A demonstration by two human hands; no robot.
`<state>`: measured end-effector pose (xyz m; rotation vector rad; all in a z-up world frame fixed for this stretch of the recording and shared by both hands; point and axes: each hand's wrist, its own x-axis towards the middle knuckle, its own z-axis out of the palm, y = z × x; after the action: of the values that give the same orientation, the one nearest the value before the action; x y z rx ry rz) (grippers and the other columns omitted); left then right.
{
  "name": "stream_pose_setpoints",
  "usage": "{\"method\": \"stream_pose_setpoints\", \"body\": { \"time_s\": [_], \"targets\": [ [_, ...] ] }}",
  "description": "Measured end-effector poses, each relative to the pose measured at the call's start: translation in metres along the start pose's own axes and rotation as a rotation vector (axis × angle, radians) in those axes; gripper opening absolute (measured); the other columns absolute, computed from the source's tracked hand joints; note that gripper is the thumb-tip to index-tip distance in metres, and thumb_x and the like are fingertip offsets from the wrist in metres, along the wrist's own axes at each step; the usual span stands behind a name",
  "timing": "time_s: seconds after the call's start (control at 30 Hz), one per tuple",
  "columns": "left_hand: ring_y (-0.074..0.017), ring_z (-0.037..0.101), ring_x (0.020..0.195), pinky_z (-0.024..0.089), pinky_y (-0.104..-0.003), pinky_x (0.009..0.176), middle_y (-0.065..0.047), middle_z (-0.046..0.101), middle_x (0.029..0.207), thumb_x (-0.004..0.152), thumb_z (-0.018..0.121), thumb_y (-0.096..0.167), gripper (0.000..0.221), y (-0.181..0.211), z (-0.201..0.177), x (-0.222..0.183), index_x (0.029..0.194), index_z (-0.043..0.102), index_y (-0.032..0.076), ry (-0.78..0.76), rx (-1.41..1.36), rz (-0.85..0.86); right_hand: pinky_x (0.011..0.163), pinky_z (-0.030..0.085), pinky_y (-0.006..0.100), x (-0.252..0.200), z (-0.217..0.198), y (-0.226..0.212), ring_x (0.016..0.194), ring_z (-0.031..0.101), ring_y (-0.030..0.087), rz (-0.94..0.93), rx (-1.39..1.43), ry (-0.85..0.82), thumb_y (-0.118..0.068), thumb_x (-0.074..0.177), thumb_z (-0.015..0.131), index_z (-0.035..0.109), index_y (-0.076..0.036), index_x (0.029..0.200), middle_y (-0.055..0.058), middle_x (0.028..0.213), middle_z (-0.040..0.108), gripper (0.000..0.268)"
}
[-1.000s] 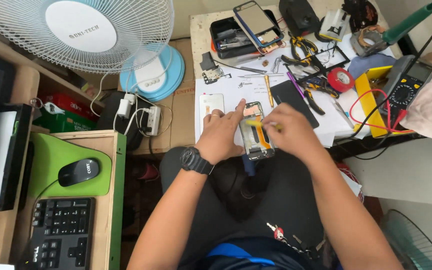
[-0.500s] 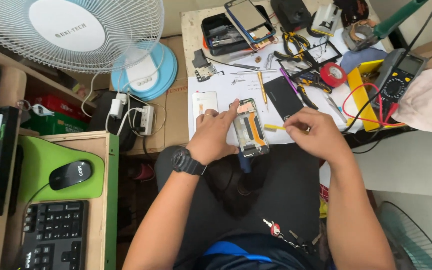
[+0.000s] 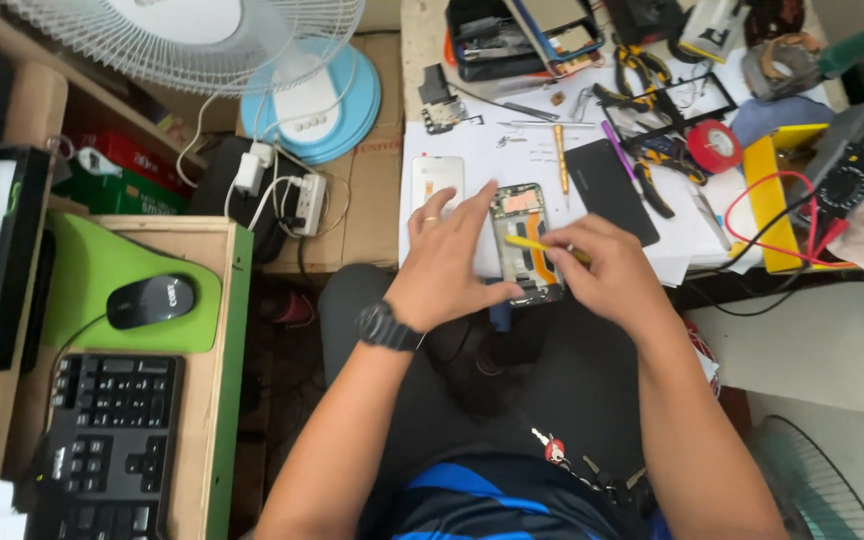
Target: The person uses a purple plastic spudger to pry and separate components on a disassembled smartphone lying on their lap. They then switch to a yellow plastic spudger to continue working on the device's internal parts.
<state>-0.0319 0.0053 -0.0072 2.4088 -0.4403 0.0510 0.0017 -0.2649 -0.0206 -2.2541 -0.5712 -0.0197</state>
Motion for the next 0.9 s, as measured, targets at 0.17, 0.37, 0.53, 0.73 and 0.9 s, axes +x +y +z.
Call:
{"method": "stream_pose_setpoints", "body": {
  "time_s": [0.17, 0.37, 0.53, 0.73, 0.9],
  "targets": [
    [-0.0553, 0.034, 0.165, 0.013, -0.070, 0.135, -0.025, 0.067, 0.164, 0.074, 0.107, 0.061, 0.149, -0.006, 0.007, 0.021, 0.186, 0.026, 0.005, -0.134, 0.123, -0.051, 0.084, 0.062, 0.048, 0.033, 0.010, 0.000, 0.099, 0.081, 0.041, -0.032, -0.026, -0.017, -0.003, 0.105, 0.084, 0.092, -0.009, 0.117, 0.016, 0.103, 0.080, 0.016],
    [-0.0516, 0.034, 0.166, 0.011, -0.069, 0.135, -0.020, 0.066, 0.167, 0.071, 0.105, 0.069, 0.157, -0.010, 0.013, 0.024, 0.188, 0.019, 0.009, -0.232, 0.204, -0.088, 0.089, 0.062, 0.055, 0.030, -0.002, 0.002, 0.104, 0.081, 0.048, 0.060, 0.011, -0.197, -0.007, 0.098, 0.083, 0.093, -0.006, 0.113, 0.022, 0.102, 0.083, 0.018],
    [-0.0514, 0.032, 0.167, 0.010, -0.068, 0.135, -0.020, 0.062, 0.172, 0.068, 0.105, 0.075, 0.165, -0.008, 0.012, 0.023, 0.189, 0.013, 0.010, -0.273, 0.230, -0.087, 0.091, 0.062, 0.053, 0.035, 0.004, 0.007, 0.106, 0.080, 0.046, 0.039, -0.013, -0.146, -0.012, 0.102, 0.085, 0.093, -0.007, 0.120, 0.020, 0.105, 0.082, 0.020],
    [-0.0509, 0.032, 0.167, 0.011, -0.068, 0.135, -0.020, 0.062, 0.173, 0.068, 0.104, 0.076, 0.166, -0.009, 0.011, 0.022, 0.189, 0.012, 0.010, -0.279, 0.237, -0.107, 0.090, 0.063, 0.053, 0.040, -0.003, 0.007, 0.102, 0.082, 0.045, 0.121, 0.014, -0.320, -0.009, 0.096, 0.082, 0.095, -0.007, 0.110, 0.020, 0.102, 0.087, 0.020],
    [-0.0510, 0.032, 0.165, 0.011, -0.069, 0.135, -0.021, 0.061, 0.172, 0.071, 0.103, 0.075, 0.163, -0.004, 0.006, 0.023, 0.189, 0.013, 0.008, -0.294, 0.219, -0.113, 0.092, 0.061, 0.054, 0.043, 0.008, 0.018, 0.103, 0.080, 0.048, 0.011, 0.029, -0.209, -0.013, 0.096, 0.083, 0.094, -0.011, 0.109, 0.018, 0.100, 0.084, 0.017]
  ]
}}
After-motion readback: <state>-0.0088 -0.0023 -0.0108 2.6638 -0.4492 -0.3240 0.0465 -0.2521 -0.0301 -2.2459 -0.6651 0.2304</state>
